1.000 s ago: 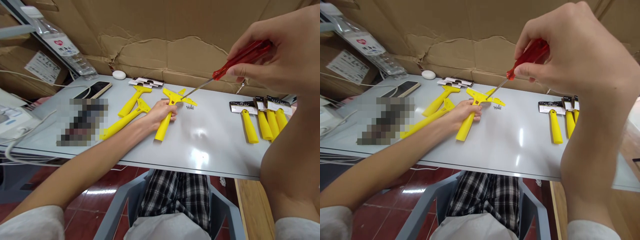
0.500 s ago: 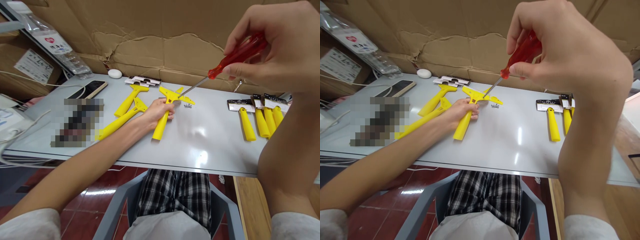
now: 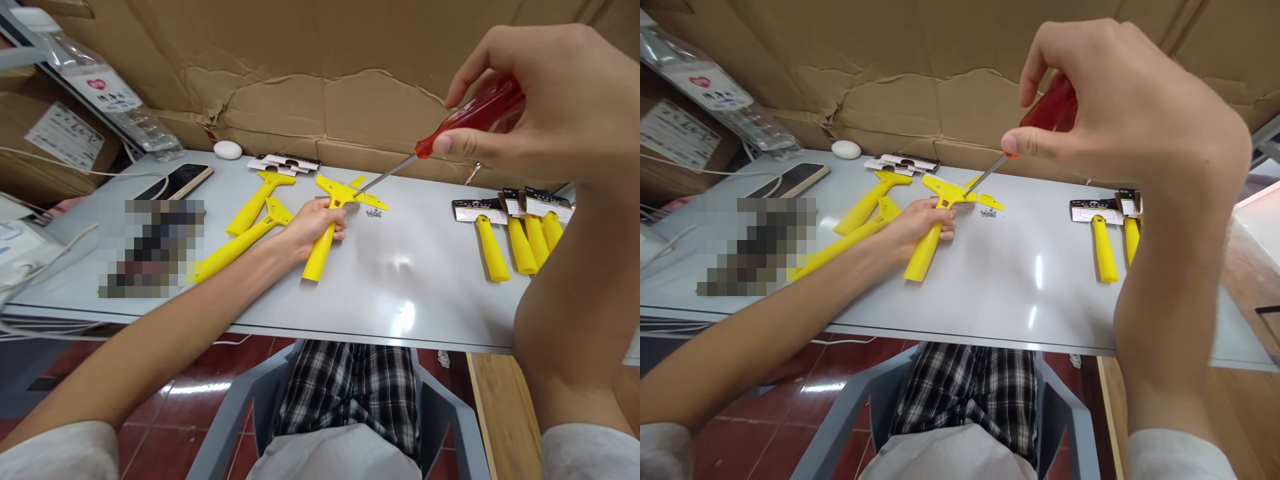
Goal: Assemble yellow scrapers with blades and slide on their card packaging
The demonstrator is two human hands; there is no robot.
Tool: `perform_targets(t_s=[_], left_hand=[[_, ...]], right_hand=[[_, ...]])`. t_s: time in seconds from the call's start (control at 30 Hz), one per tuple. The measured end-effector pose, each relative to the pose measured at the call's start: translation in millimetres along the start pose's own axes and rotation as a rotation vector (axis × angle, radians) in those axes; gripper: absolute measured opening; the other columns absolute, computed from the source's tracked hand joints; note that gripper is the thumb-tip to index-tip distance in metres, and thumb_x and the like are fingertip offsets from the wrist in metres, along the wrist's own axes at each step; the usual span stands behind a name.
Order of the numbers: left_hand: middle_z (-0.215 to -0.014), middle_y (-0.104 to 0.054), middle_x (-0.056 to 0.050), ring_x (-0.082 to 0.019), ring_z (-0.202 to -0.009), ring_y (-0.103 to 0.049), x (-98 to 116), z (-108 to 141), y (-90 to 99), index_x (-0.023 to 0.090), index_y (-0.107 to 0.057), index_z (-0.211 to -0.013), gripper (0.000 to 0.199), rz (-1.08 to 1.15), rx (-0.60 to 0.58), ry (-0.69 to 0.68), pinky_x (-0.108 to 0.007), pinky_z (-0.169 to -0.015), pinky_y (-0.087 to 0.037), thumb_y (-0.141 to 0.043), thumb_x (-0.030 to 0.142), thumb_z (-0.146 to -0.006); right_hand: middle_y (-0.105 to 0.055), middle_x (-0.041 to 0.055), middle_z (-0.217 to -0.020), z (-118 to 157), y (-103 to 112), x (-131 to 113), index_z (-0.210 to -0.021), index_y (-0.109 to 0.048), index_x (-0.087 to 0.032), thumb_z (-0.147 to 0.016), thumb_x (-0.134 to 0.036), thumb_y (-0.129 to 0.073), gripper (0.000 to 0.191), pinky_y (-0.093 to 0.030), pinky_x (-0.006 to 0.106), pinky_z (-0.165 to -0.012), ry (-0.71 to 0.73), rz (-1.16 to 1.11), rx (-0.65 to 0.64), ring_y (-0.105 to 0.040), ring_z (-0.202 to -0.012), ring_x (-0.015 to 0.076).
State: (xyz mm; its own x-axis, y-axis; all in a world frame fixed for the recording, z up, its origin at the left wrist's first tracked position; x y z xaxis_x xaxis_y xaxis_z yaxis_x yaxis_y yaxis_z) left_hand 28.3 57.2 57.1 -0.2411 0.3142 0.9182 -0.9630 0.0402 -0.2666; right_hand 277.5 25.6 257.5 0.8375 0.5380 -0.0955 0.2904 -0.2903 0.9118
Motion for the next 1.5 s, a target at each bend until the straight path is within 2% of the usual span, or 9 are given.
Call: perform_targets(t_s=[0.1, 0.27, 0.53, 0.67, 0.8, 0.93, 1.07, 1.27, 1.5], left_hand=[[-0.07, -0.057, 0.0, -0.008, -0.052, -0.048, 0.2, 0.2, 0.3, 0.019, -0.054, -0.076, 0.032, -0.007, -0.004, -0.005, -0.022, -0.045, -0.039, -0.068, -0.007, -0.063], [-0.07, -0.057, -0.001, -0.008, -0.052, -0.048, 0.3, 1.1, 0.2, 0.018, -0.053, -0.075, 0.032, -0.019, 0.004, -0.001, -0.022, -0.045, -0.039, -0.069, -0.007, -0.063], [-0.069, -0.058, 0.0, -0.008, -0.051, -0.047, -0.2, 0.1, -1.3, 0.018, -0.053, -0.075, 0.032, -0.012, -0.002, 0.003, -0.021, -0.043, -0.039, -0.066, -0.008, -0.063], [-0.071, -0.058, -0.001, -0.008, -0.051, -0.048, 0.3, 0.7, -1.8, 0.018, -0.054, -0.075, 0.031, -0.01, 0.013, 0.003, -0.021, -0.043, -0.039, -0.065, -0.008, -0.062], [-0.07, -0.057, 0.0, -0.008, -0.052, -0.047, 0.9, 1.2, -1.7, 0.017, -0.055, -0.074, 0.029, -0.013, 0.006, -0.004, -0.021, -0.044, -0.039, -0.065, -0.008, -0.063], [-0.069, -0.056, 0.0, -0.008, -0.052, -0.047, 1.2, 1.0, -1.2, 0.018, -0.054, -0.072, 0.03, -0.017, 0.007, 0.001, -0.022, -0.045, -0.039, -0.065, -0.009, -0.064], [-0.069, -0.055, 0.0, -0.008, -0.052, -0.047, 0.9, 1.0, -1.1, 0.018, -0.054, -0.072, 0.03, -0.015, 0.004, 0.001, -0.022, -0.045, -0.039, -0.066, -0.009, -0.067], [-0.071, -0.057, 0.0, -0.008, -0.052, -0.048, 0.8, 0.5, -1.2, 0.017, -0.054, -0.074, 0.029, -0.006, 0.013, 0.004, -0.022, -0.045, -0.039, -0.065, -0.009, -0.068], [-0.069, -0.055, 0.0, -0.008, -0.053, -0.047, 1.5, 0.6, 0.0, 0.019, -0.053, -0.075, 0.031, -0.015, -0.006, 0.007, -0.022, -0.045, -0.04, -0.068, -0.007, -0.066]], right_hand=[[-0.077, -0.0061, -0.105, 2.4, 0.2, 1.5, -0.115, -0.065, -0.028, -0.081, -0.033, -0.091, 0.043, -0.053, 0.03, -0.071, 0.064, -0.085, -0.004, -0.075, -0.088, 0.0153], [-0.075, -0.0068, -0.103, 4.3, 1.1, -4.8, -0.113, -0.069, -0.026, -0.084, -0.014, -0.084, 0.034, -0.051, 0.024, -0.07, 0.115, -0.109, 0.029, -0.074, -0.091, 0.0121], [-0.073, -0.0022, -0.082, -0.4, 1.1, -11.0, -0.091, -0.076, -0.022, -0.087, -0.03, -0.085, 0.013, -0.048, 0.035, -0.076, 0.01, 0.003, 0.079, -0.072, -0.079, 0.0183], [-0.073, -0.0036, -0.082, -1.2, -0.8, -4.1, -0.092, -0.074, -0.023, -0.088, -0.036, -0.084, 0.017, -0.045, 0.033, -0.068, -0.005, 0.029, 0.035, -0.069, -0.075, 0.0163], [-0.073, -0.0067, -0.097, 1.9, -1.3, -2.2, -0.107, -0.068, -0.024, -0.081, -0.017, -0.086, 0.032, -0.044, 0.023, -0.063, 0.093, -0.069, 0.026, -0.066, -0.079, 0.0089], [-0.073, -0.0063, -0.097, 4.0, 0.0, -8.9, -0.104, -0.07, -0.021, -0.081, -0.011, -0.084, 0.029, -0.047, 0.021, -0.067, 0.111, -0.095, 0.041, -0.069, -0.085, 0.0089], [-0.074, -0.0044, -0.087, 2.9, 0.8, -12.2, -0.098, -0.074, -0.021, -0.08, -0.019, -0.089, 0.024, -0.05, 0.028, -0.072, 0.061, -0.043, 0.091, -0.072, -0.081, 0.0147], [-0.071, -0.0038, -0.077, -1.6, -3.8, -5.8, -0.09, -0.071, -0.026, -0.094, -0.041, -0.079, 0.017, -0.051, 0.038, -0.083, 0.003, 0.042, 0.072, -0.067, -0.073, 0.0166], [-0.072, -0.0061, -0.099, 1.9, 1.0, -0.5, -0.111, -0.066, -0.024, -0.08, -0.019, -0.087, 0.038, -0.045, 0.026, -0.064, 0.075, -0.051, -0.008, -0.063, -0.076, 0.0092]])
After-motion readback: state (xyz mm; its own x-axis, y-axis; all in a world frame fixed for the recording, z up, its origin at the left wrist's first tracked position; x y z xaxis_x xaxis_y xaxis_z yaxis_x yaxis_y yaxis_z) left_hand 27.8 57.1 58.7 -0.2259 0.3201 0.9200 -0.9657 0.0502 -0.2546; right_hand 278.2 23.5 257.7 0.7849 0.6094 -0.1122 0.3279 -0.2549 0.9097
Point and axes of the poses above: each hand's wrist, its own z-axis away from the middle knuckle, its own y-axis out of the back of the hand, x = y × z, the point moved 2 cm from there along -z, towards the middle knuckle
